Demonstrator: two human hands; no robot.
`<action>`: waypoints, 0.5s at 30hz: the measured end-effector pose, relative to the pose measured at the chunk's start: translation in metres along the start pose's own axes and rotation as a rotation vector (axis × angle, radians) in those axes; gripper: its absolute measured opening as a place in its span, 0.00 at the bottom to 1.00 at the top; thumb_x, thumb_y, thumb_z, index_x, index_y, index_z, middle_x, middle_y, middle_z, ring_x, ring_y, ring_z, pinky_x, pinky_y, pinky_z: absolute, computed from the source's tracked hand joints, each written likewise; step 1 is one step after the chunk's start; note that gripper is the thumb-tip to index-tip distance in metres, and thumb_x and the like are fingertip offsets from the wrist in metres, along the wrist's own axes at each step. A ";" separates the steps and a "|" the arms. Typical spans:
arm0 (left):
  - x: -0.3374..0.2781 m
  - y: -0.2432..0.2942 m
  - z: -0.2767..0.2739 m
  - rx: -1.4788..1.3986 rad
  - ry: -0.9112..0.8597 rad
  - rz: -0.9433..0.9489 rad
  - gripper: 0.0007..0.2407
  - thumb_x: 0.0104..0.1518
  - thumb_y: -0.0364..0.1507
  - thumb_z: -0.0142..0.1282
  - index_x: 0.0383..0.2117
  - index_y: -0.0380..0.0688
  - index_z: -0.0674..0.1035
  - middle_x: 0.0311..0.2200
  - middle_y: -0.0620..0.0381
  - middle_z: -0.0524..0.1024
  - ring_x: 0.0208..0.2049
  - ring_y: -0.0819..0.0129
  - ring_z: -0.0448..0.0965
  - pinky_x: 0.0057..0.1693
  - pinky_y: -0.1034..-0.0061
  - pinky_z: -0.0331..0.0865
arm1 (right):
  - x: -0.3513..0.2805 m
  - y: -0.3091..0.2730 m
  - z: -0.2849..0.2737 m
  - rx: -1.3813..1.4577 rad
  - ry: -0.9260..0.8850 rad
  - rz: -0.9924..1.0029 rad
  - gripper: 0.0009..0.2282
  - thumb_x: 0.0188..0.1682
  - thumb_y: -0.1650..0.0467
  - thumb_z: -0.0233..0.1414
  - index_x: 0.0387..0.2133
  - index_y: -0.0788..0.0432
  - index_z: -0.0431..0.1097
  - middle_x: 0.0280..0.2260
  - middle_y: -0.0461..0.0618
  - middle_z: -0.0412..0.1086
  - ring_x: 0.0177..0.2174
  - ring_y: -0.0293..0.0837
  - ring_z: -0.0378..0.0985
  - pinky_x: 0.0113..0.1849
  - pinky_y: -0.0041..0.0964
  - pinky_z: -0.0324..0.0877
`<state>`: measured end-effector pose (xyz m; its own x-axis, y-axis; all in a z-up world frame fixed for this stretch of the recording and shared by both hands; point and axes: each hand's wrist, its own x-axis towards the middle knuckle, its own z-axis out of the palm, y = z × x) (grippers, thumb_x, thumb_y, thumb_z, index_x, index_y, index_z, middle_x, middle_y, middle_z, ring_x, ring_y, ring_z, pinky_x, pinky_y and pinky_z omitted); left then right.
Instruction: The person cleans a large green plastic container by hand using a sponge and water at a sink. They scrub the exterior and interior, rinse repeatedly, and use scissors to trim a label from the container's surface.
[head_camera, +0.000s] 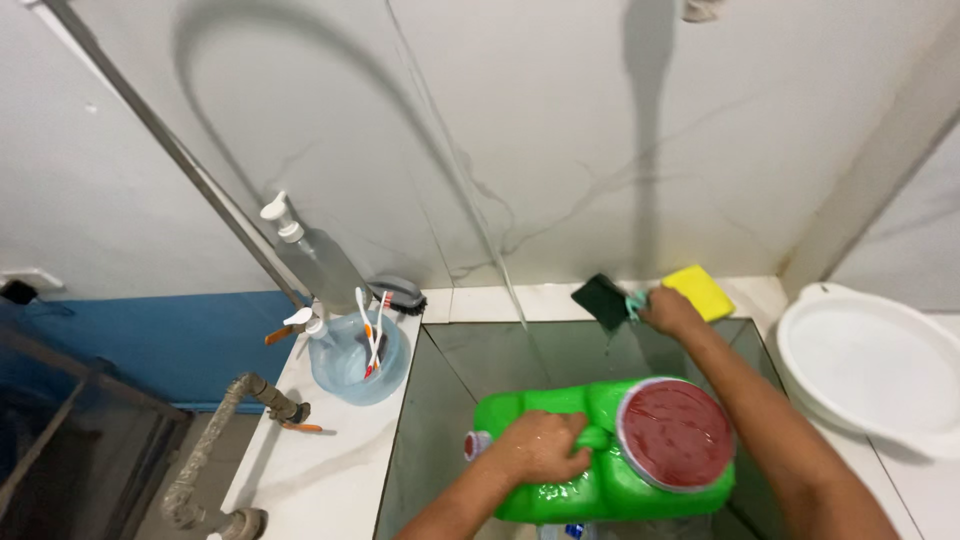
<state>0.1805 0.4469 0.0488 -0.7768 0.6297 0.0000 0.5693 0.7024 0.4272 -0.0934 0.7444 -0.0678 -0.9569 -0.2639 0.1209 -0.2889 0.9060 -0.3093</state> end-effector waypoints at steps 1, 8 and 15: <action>0.001 0.016 0.008 -0.019 -0.003 0.042 0.15 0.56 0.38 0.53 0.35 0.34 0.76 0.28 0.35 0.78 0.31 0.36 0.79 0.43 0.47 0.72 | -0.005 -0.006 -0.011 0.095 -0.052 0.055 0.13 0.45 0.64 0.59 0.32 0.65 0.78 0.30 0.64 0.76 0.32 0.59 0.80 0.38 0.50 0.74; -0.007 0.105 0.090 -0.077 -0.090 0.170 0.12 0.60 0.34 0.54 0.34 0.33 0.78 0.28 0.37 0.80 0.31 0.40 0.82 0.42 0.51 0.75 | -0.164 -0.047 -0.044 0.745 -0.226 0.121 0.10 0.50 0.69 0.53 0.34 0.67 0.73 0.25 0.50 0.75 0.24 0.38 0.77 0.29 0.36 0.74; -0.037 0.130 0.107 -0.092 0.252 0.366 0.11 0.58 0.32 0.60 0.35 0.33 0.77 0.37 0.39 0.78 0.39 0.43 0.80 0.46 0.56 0.74 | -0.308 -0.113 -0.019 0.832 -0.003 0.367 0.11 0.50 0.68 0.54 0.38 0.65 0.72 0.26 0.53 0.74 0.23 0.42 0.75 0.29 0.40 0.71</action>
<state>0.3121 0.5505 0.0078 -0.5767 0.7225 0.3814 0.8013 0.4093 0.4363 0.2350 0.7292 -0.0525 -0.9926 -0.0075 -0.1215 0.1083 0.4020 -0.9092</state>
